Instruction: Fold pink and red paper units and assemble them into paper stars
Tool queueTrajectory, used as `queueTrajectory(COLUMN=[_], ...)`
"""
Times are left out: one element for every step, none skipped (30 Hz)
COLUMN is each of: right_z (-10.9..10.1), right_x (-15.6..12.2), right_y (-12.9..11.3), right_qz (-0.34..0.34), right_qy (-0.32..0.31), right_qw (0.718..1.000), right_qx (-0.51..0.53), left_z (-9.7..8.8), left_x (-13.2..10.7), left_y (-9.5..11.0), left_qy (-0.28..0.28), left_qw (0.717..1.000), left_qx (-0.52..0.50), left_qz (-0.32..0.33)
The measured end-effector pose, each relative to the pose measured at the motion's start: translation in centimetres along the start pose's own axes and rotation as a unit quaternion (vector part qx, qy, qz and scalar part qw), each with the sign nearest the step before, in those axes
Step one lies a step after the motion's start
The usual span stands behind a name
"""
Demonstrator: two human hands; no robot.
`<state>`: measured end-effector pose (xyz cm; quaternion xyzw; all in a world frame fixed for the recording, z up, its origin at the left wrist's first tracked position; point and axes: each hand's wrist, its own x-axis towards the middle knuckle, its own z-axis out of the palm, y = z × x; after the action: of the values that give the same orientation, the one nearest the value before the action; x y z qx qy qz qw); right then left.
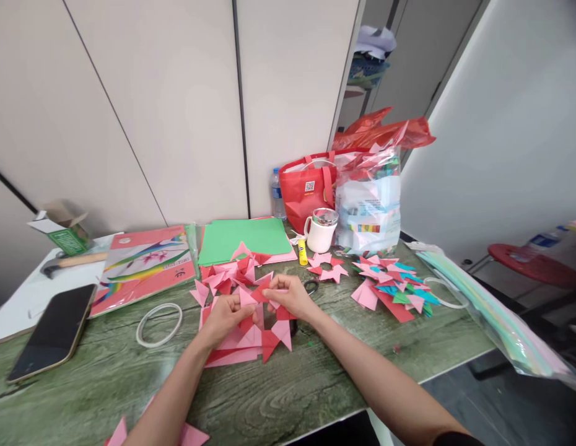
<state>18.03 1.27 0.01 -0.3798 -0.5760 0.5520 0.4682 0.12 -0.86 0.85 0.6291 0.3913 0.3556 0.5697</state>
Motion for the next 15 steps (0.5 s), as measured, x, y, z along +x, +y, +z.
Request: queueTrajectory(right_z=[-0.03, -0.07, -0.11, -0.16, -0.20, -0.23, -0.24, -0.24, -0.21, -0.16, -0.10, -0.04, 0.03, 0.08, 0.12], right_x=[0.06, 0.13, 0.20, 0.28, 0.35, 0.41, 0.46, 0.50, 0.51, 0.52, 0.50, 0.47, 0.43, 0.38, 0.32], right_y=[0.05, 0.08, 0.11, 0.13, 0.15, 0.17, 0.19, 0.22, 0.25, 0.29, 0.32, 0.34, 0.35, 0.34, 0.33], right_qz=[0.000, 0.000, -0.002, -0.004, -0.005, -0.004, -0.005, -0.009, -0.013, -0.016, -0.016, -0.011, -0.002, 0.007, 0.012], right_qy=[-0.004, -0.009, -0.012, -0.011, -0.006, 0.002, 0.013, 0.023, 0.029, 0.030, 0.028, 0.022, 0.013, 0.005, -0.001], right_qw=[1.000, 1.000, 1.000, 1.000, 1.000, 1.000, 1.000, 1.000, 0.999, 0.999, 0.999, 0.999, 1.000, 1.000, 1.000], right_qx=[0.004, 0.008, 0.011, 0.014, 0.016, 0.019, 0.018, 0.011, 0.000, -0.011, -0.021, -0.025, -0.022, -0.015, -0.009], left_z=[-0.03, -0.04, -0.03, 0.00, 0.03, 0.06, 0.09, 0.10, 0.08, 0.04, -0.03, -0.11, -0.19, -0.27, -0.34], left_x=[0.04, 0.07, 0.10, 0.11, 0.13, 0.14, 0.15, 0.17, 0.18, 0.19, 0.20, 0.21, 0.22, 0.22, 0.23], left_y=[-0.02, -0.02, 0.01, 0.04, 0.07, 0.09, 0.08, 0.04, -0.04, -0.14, -0.25, -0.38, -0.50, -0.62, -0.73], left_qy=[-0.008, -0.009, -0.002, 0.011, 0.025, 0.035, 0.042, 0.044, 0.043, 0.041, 0.039, 0.038, 0.038, 0.038, 0.039], left_qw=[1.000, 1.000, 1.000, 1.000, 1.000, 0.999, 0.999, 0.999, 0.999, 0.999, 0.999, 0.999, 0.999, 0.998, 0.997], left_qx=[0.000, -0.002, -0.006, -0.010, -0.017, -0.023, -0.027, -0.025, -0.018, -0.007, 0.008, 0.023, 0.038, 0.051, 0.063], left_qz=[0.005, 0.007, 0.005, 0.002, 0.000, 0.000, 0.001, 0.003, 0.003, 0.001, -0.002, -0.005, -0.006, -0.005, -0.003])
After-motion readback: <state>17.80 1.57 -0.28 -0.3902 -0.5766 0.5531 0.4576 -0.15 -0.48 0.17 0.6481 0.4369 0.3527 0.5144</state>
